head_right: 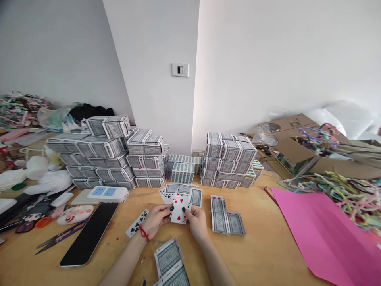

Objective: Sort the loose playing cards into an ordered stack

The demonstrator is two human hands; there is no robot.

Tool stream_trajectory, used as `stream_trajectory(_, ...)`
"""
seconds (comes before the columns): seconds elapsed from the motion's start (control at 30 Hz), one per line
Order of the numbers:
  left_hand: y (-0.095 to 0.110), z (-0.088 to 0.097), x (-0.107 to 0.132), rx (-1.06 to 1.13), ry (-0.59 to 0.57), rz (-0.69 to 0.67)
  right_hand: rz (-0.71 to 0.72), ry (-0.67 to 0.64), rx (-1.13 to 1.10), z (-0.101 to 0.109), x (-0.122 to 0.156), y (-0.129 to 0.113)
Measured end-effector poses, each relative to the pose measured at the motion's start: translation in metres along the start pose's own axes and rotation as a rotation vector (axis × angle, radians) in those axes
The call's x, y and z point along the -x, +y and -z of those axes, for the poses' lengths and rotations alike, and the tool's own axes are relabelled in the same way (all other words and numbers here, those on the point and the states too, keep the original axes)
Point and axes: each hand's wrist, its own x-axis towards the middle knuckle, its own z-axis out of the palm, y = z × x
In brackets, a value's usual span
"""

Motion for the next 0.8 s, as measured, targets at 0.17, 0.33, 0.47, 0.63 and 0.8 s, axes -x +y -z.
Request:
stream_trajectory(0.17, -0.0004, -0.001, -0.001, -0.005, 0.023, -0.026, -0.012, -0.018, -0.034, -0.0011, -0.0001, -0.0021)
stream_trajectory(0.33, -0.0015, -0.0024, -0.0034, -0.033, 0.075, -0.041, -0.024, -0.03, -0.075, -0.001, -0.0005, -0.0024)
stream_trajectory(0.47, -0.0028, -0.0024, -0.0059, -0.063, 0.107, -0.044, -0.033, -0.029, -0.068, -0.0003, -0.0006, -0.0017)
stream_trajectory(0.63, -0.0055, -0.0026, -0.0071, -0.118, 0.141, -0.1, -0.04, -0.009, -0.018, -0.0005, -0.0008, -0.0022)
stream_trajectory(0.8, -0.0075, -0.0054, -0.0072, -0.237, 0.177, -0.182, -0.052, -0.045, -0.058, -0.0022, -0.0009, -0.0069)
